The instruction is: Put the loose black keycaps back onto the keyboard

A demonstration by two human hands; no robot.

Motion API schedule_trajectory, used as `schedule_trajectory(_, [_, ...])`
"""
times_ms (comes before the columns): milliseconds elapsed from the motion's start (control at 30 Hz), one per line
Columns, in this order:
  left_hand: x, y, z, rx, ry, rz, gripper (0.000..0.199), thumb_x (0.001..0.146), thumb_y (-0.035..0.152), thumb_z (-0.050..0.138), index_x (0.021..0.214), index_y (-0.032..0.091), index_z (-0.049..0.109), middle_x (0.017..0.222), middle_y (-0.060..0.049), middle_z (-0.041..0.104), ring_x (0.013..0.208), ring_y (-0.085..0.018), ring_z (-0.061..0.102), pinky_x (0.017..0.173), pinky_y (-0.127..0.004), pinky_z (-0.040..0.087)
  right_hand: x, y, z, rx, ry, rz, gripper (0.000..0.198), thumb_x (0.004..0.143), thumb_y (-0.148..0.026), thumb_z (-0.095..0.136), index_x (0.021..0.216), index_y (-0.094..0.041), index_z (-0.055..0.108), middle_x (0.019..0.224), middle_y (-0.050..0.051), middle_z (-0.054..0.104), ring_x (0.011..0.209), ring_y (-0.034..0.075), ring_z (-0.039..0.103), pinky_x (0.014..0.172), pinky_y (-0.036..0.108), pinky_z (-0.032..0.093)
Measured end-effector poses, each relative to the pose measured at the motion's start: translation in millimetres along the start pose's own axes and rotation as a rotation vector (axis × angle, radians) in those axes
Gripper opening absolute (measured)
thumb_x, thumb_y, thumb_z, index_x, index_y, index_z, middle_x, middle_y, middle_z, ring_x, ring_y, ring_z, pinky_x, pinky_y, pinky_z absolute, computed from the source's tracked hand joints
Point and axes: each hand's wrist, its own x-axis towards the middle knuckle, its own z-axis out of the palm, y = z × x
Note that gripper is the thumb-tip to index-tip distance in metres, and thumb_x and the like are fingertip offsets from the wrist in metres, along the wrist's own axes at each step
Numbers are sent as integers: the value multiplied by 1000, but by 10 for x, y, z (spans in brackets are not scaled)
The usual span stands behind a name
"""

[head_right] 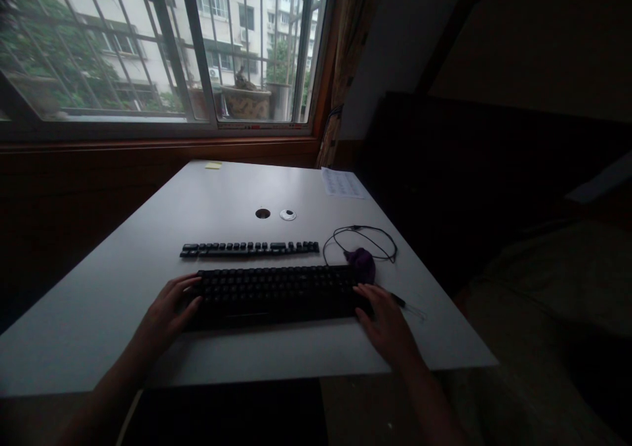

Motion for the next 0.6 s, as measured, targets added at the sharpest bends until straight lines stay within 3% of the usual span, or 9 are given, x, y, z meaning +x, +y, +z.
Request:
schedule_trajectory(167, [-1, -4, -4, 2, 1, 9, 35, 97, 38, 56, 128, 24, 58, 136, -11, 57, 123, -28, 61, 106, -50, 53, -41, 20, -13, -8, 95, 34, 38, 99, -32, 53, 138, -28, 53, 126, 9, 66, 124, 29, 58, 106, 52, 48])
schedule_trajectory(300, [6, 14, -12, 6, 20, 14, 35, 96, 39, 57, 127, 24, 59, 134, -10, 59, 121, -29, 63, 104, -50, 54, -32, 13, -11, -14, 45, 38, 41, 100, -34, 53, 141, -29, 52, 138, 10, 59, 130, 29, 54, 108, 53, 46])
schedule_trajectory(433, [11, 26, -15, 6, 24, 9, 34, 95, 38, 57, 127, 24, 60, 133, -11, 60, 120, -29, 64, 103, -51, 55, -26, -2, -20, -25, 89, 50, 32, 100, -35, 53, 131, -30, 59, 133, 9, 61, 128, 29, 56, 107, 52, 47])
schedule_trajectory(600, [2, 14, -9, 4, 6, 6, 34, 96, 37, 56, 128, 24, 58, 135, -11, 58, 122, -29, 62, 105, -52, 53, -24, -14, -30, -38, 69, 50, 39, 100, -38, 53, 138, -29, 55, 136, 10, 59, 129, 30, 55, 107, 53, 47])
